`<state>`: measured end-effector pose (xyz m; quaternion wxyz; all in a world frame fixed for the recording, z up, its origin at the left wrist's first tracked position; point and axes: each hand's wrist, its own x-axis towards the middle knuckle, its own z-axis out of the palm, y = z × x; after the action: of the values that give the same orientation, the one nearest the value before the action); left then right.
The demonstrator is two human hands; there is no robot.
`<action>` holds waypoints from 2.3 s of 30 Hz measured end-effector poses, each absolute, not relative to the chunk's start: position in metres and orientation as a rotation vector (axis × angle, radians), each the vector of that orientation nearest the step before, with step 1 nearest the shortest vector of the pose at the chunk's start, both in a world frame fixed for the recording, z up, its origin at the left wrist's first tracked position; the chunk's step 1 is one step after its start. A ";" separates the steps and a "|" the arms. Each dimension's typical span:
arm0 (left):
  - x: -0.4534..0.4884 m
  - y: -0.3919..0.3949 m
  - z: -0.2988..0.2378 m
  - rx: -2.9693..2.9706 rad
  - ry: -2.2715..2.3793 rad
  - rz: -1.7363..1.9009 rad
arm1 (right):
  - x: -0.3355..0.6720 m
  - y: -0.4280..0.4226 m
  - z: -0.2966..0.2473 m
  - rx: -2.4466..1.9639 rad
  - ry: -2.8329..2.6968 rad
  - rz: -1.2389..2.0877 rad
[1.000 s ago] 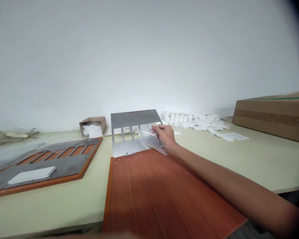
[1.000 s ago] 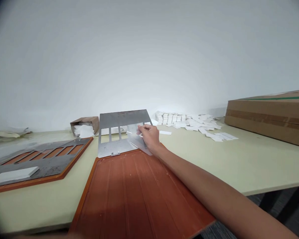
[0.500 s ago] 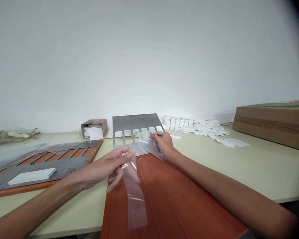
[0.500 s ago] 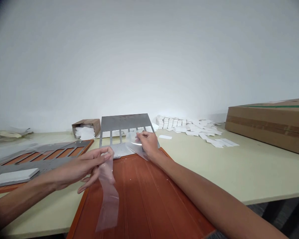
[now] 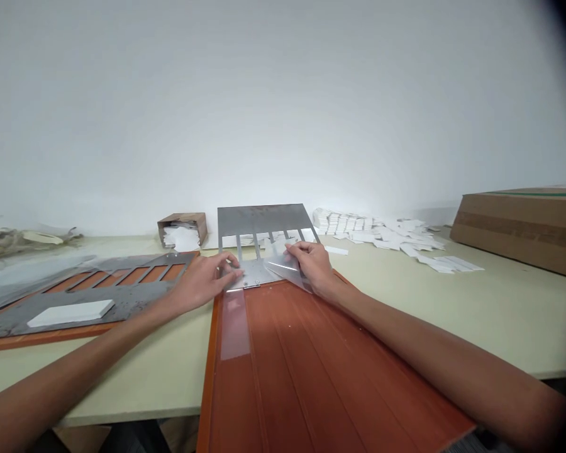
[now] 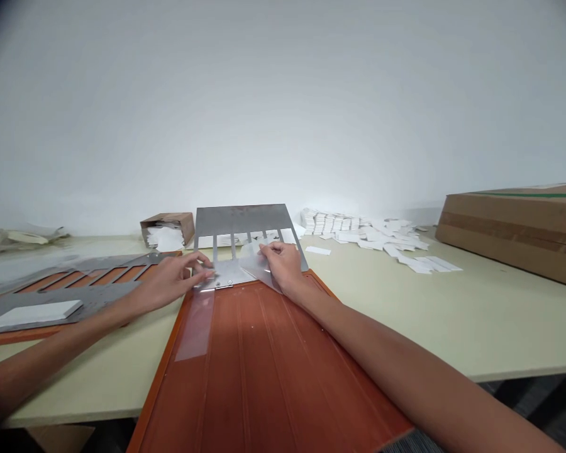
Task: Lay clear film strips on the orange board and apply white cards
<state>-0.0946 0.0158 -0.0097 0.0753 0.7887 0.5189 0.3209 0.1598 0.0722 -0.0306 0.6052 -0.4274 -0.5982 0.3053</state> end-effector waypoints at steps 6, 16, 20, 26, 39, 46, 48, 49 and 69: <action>-0.095 -0.022 -0.003 2.750 1.406 0.893 | 0.162 0.076 -0.032 -1.018 -1.381 0.737; -0.099 -0.095 -0.024 2.457 1.396 0.589 | 0.161 0.074 -0.030 -1.036 -1.409 0.716; -0.100 -0.101 -0.021 2.472 1.496 0.540 | 0.162 0.075 -0.032 -1.040 -1.417 0.703; -0.098 -0.081 -0.016 2.495 1.542 0.448 | 0.163 0.079 -0.034 -1.041 -1.418 0.694; -0.100 -0.097 -0.026 2.465 1.514 0.445 | 0.163 0.078 -0.033 -1.029 -1.403 0.721; -0.101 -0.079 -0.030 2.496 1.630 0.348 | 0.164 0.079 -0.034 -1.030 -1.404 0.720; -0.102 -0.076 -0.030 2.540 1.637 0.355 | 0.165 0.080 -0.035 -1.032 -1.403 0.725; -0.103 -0.075 -0.031 2.570 1.624 0.355 | 0.165 0.080 -0.036 -1.034 -1.402 0.727; -0.105 -0.061 -0.028 2.595 1.584 0.454 | 0.166 0.083 -0.037 -0.991 -1.408 0.737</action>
<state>-0.1049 -0.0612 -0.0276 0.0340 0.8437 0.5150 0.1475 0.1656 0.0831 -0.0369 0.5926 -0.4263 -0.6056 0.3169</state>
